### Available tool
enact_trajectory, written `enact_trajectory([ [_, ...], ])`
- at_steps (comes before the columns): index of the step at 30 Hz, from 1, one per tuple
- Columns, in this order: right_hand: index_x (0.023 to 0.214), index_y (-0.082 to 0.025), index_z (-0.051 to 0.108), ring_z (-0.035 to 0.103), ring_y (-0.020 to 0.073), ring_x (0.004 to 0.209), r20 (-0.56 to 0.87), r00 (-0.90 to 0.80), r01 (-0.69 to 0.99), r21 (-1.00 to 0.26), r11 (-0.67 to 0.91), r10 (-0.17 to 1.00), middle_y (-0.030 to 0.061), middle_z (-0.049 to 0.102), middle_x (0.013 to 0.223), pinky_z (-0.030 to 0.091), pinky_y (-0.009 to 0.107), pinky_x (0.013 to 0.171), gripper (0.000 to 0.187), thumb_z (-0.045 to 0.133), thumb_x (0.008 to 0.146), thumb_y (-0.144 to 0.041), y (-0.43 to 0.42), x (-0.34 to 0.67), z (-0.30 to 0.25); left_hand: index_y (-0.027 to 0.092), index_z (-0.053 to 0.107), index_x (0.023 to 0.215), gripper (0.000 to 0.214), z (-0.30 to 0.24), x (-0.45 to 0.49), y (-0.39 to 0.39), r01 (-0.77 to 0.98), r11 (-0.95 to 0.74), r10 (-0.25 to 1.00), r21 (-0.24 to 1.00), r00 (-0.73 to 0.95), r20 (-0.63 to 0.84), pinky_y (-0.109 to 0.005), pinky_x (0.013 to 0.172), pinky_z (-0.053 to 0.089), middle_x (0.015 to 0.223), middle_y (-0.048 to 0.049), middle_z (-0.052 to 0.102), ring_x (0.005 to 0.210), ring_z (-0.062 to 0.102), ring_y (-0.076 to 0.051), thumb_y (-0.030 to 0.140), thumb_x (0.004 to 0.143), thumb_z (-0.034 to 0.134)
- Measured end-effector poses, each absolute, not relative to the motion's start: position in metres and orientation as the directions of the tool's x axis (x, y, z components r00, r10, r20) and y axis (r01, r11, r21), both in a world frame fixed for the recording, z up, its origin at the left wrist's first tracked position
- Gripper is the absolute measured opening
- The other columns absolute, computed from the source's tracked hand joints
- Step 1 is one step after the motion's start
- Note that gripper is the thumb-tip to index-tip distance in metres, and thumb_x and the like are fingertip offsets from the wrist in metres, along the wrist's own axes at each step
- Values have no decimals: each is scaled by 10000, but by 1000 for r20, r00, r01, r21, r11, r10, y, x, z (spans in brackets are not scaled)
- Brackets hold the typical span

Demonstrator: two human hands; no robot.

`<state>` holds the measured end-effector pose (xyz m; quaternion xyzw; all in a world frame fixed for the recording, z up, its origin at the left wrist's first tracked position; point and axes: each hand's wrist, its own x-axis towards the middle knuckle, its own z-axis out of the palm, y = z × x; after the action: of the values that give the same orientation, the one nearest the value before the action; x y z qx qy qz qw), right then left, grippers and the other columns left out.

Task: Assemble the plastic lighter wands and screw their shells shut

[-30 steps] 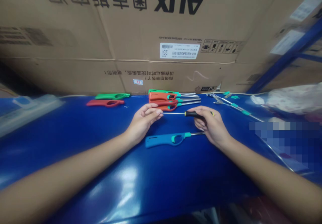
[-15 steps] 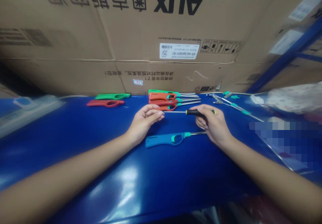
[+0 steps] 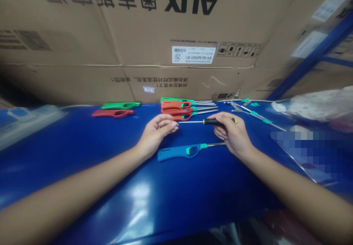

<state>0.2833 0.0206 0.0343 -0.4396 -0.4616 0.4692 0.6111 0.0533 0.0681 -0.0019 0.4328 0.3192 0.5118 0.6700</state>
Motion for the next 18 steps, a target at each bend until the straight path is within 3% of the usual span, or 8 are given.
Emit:
enact_trajectory([
  [6, 857, -237, 646, 283, 45, 420, 236, 166, -204, -942, 268, 957, -83, 427, 582, 256, 235, 420, 199, 769, 749, -351, 30, 293, 41, 125, 682, 913, 418, 2, 55, 66, -387, 146, 961, 910, 273, -38, -245, 786, 608, 807, -63, 777, 776, 751, -165, 221, 601, 943],
  [11, 927, -261, 631, 538, 84, 644, 294, 219, -172, -927, 333, 930, -24, 587, 909, 461, 212, 477, 349, 805, 721, -482, 34, 297, 48, 126, 685, 915, 384, 2, 58, 61, -404, 239, 938, 883, 331, -102, -257, 812, 613, 841, -68, 782, 803, 755, -170, 168, 619, 927],
  [14, 941, -256, 635, 612, 96, 751, 317, 215, -151, -924, 352, 924, 4, 641, 1122, 546, 223, 563, 355, 791, 740, -503, 33, 297, 50, 128, 684, 933, 362, 2, 60, 59, -406, 266, 927, 874, 357, -116, -230, 765, 616, 839, -62, 781, 766, 750, -155, 146, 648, 905],
  [18, 953, -234, 643, 627, 96, 746, 331, 183, -169, -917, 362, 926, 18, 682, 1072, 571, 214, 592, 341, 833, 722, -397, 28, 294, 51, 125, 665, 937, 312, 4, 63, 56, -459, 319, 932, 829, 311, -187, -191, 727, 609, 810, -56, 778, 746, 745, -133, 56, 692, 844],
])
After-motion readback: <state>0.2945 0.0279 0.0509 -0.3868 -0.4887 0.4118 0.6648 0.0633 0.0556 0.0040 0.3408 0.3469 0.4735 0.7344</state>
